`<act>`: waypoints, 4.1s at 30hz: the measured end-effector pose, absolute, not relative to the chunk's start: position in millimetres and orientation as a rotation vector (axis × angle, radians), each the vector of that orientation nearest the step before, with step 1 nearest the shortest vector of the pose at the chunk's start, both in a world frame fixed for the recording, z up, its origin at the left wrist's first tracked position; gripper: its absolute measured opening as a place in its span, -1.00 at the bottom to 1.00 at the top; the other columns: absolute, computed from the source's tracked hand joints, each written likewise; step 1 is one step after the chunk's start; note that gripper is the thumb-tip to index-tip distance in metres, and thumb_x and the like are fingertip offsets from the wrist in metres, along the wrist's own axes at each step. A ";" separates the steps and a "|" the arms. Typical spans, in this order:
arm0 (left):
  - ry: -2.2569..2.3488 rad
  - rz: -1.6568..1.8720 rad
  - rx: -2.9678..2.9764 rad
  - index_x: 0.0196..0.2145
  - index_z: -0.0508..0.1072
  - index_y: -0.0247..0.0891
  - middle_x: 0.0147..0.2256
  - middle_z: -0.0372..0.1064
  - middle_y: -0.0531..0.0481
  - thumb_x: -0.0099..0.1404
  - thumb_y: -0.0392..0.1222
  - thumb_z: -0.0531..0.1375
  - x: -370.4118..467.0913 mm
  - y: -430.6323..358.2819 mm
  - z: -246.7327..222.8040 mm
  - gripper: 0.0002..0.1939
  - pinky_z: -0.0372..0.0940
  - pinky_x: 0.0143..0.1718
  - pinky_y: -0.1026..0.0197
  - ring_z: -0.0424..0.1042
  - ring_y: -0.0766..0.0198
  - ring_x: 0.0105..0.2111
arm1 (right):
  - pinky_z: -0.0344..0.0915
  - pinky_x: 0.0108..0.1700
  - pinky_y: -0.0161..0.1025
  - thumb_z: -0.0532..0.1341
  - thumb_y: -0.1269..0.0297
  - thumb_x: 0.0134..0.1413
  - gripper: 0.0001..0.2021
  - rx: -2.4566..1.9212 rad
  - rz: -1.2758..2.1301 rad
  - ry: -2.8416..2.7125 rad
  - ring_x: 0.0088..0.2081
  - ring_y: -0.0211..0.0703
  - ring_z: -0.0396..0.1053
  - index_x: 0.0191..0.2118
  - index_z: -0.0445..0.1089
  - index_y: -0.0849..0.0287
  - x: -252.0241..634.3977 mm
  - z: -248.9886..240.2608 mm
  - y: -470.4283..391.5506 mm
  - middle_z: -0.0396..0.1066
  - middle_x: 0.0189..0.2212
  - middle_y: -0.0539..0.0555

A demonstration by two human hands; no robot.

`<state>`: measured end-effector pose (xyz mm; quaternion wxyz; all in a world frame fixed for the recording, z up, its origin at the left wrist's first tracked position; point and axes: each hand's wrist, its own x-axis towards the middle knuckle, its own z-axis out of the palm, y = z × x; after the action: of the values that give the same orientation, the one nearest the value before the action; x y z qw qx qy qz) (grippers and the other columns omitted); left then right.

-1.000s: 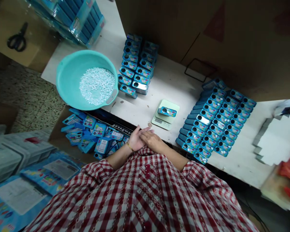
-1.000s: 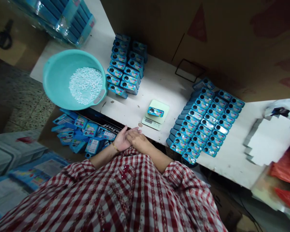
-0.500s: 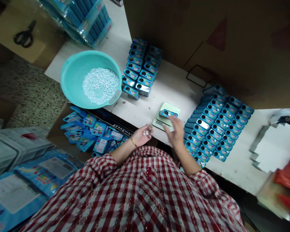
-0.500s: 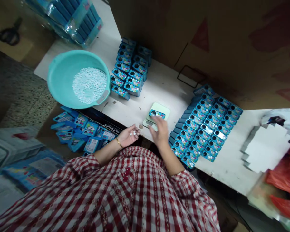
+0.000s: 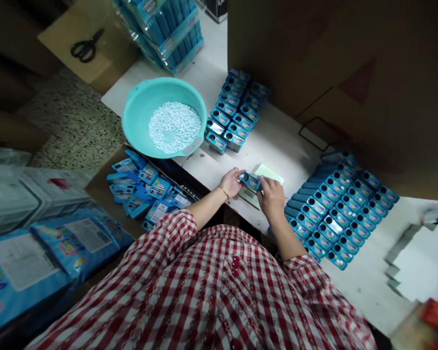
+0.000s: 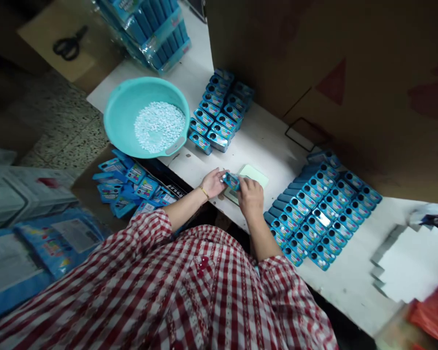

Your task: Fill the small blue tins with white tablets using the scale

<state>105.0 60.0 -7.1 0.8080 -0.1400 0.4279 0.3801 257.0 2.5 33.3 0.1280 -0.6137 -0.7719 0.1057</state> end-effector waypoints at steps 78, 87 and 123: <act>0.969 0.586 -0.351 -0.16 0.44 -0.47 -0.30 0.47 -0.17 0.32 -0.27 -0.06 45.3 -27.1 2.5 -0.67 0.31 -0.15 0.27 0.46 0.28 -0.28 | 0.33 -0.10 -0.23 -0.01 0.45 0.17 -0.77 -1.566 0.898 -2.522 -0.07 -0.13 0.24 -0.10 0.30 0.28 174.3 38.0 -51.1 0.28 -0.08 0.17; 0.958 0.517 -0.359 -0.09 0.41 -0.51 -0.22 0.45 -0.24 0.31 -0.30 -0.07 48.3 -30.6 6.1 -0.64 0.26 -0.05 0.18 0.43 0.19 -0.17 | 0.34 -0.15 -0.23 -0.02 0.45 0.18 -0.82 -1.508 0.876 -2.638 -0.13 -0.16 0.27 -0.17 0.29 0.29 174.8 34.1 -58.2 0.25 -0.09 0.22; 0.894 0.770 -0.293 -0.32 0.45 -0.46 -0.48 0.42 -0.12 0.29 -0.28 0.00 112.7 60.4 -4.8 -0.75 0.27 -0.20 0.19 0.41 0.26 -0.41 | 0.12 -0.15 -0.12 0.08 0.35 0.05 -0.58 -1.911 0.147 -2.384 -0.14 0.01 0.15 0.08 0.21 0.13 258.5 68.5 -9.2 0.32 -0.10 0.16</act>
<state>112.7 60.4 -4.8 0.8209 -0.1376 0.4201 0.3615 258.5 -9.2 68.5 0.0413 -0.6241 -0.7787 0.0481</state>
